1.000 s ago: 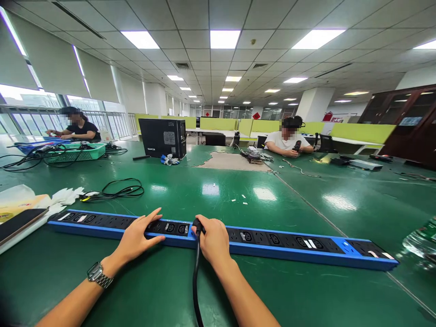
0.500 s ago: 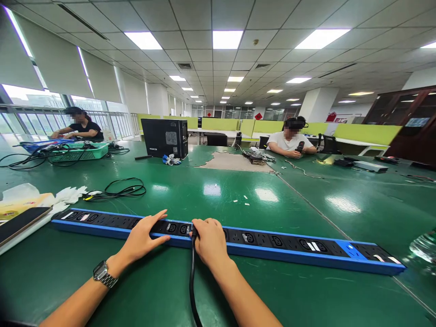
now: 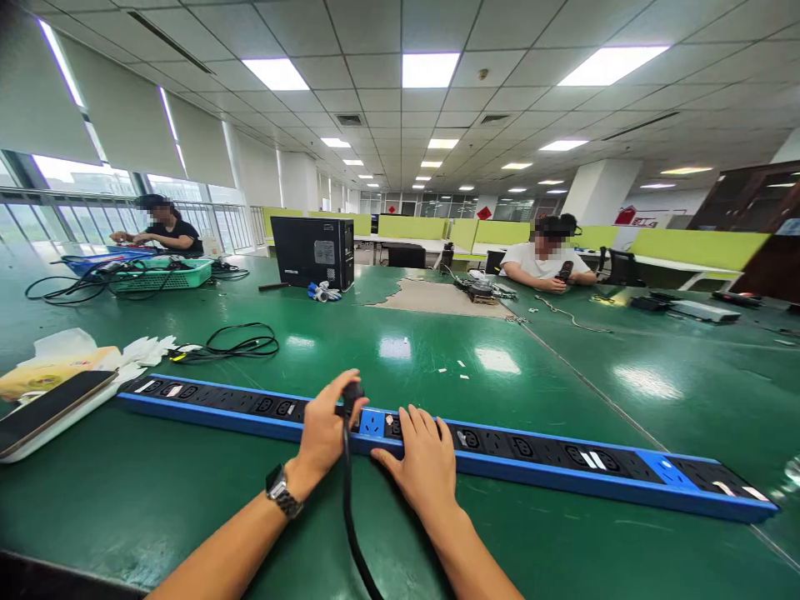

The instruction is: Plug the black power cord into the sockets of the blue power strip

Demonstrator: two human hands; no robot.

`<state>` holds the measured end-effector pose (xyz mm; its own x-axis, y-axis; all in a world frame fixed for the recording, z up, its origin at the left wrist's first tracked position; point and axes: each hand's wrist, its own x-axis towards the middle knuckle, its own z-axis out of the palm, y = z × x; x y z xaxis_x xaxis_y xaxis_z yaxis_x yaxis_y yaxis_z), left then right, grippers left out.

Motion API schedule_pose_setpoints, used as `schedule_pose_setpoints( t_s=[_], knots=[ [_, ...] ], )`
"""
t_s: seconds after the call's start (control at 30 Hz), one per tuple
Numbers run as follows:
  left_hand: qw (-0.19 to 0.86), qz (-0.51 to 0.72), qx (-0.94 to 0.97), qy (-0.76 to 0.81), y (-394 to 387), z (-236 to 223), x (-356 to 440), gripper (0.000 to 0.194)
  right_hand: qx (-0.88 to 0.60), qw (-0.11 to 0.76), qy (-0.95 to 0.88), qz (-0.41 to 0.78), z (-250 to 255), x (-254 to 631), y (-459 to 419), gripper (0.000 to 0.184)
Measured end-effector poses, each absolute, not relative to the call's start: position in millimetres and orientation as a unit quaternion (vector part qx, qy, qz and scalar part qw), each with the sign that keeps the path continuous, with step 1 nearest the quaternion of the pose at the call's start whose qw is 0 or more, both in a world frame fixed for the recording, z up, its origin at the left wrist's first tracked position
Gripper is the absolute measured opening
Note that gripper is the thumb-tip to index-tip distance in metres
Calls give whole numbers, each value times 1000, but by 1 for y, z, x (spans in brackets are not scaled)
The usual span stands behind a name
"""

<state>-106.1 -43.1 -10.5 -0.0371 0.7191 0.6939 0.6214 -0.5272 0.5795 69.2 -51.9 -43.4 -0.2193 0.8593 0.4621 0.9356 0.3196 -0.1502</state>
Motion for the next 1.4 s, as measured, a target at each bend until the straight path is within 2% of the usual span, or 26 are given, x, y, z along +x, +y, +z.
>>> schedule_pose_setpoints(
  t_s=[0.07,0.3,0.4,0.73,0.9,1.03,1.1,1.2,1.23,1.3,1.4],
  knots=[
    [25,557,647,520,-44,-5,-137,35,-577,235,-777,-84,-44,69,-52,63],
    [-58,525,558,639,-62,-9,-288,46,-590,226,-772,-73,-46,69,-50,64],
    [-59,502,550,665,-70,-11,-315,49,-595,223,-769,-68,-46,68,-50,65],
    [2,435,719,541,-53,-25,-215,35,-592,231,-769,-70,-48,68,-50,62],
    [14,419,756,503,-49,-30,-210,34,-595,232,-767,-63,-47,67,-49,59],
    [-21,380,773,508,-50,-35,-215,35,-602,229,-764,-39,-41,66,-51,65],
    [-32,362,771,524,-53,-35,-216,51,-598,243,-763,-25,-34,60,-53,67],
    [-34,340,760,553,-57,-36,-215,96,-558,276,-783,-2,-23,38,-56,62],
    [-36,333,757,561,-58,-37,-214,105,-538,286,-793,8,-19,27,-57,59],
    [-39,322,756,569,-58,-38,-213,109,-502,303,-809,27,-14,2,-57,53],
    [-35,310,760,571,-57,-40,-214,102,-463,320,-826,48,-12,-37,-52,49]
  ],
)
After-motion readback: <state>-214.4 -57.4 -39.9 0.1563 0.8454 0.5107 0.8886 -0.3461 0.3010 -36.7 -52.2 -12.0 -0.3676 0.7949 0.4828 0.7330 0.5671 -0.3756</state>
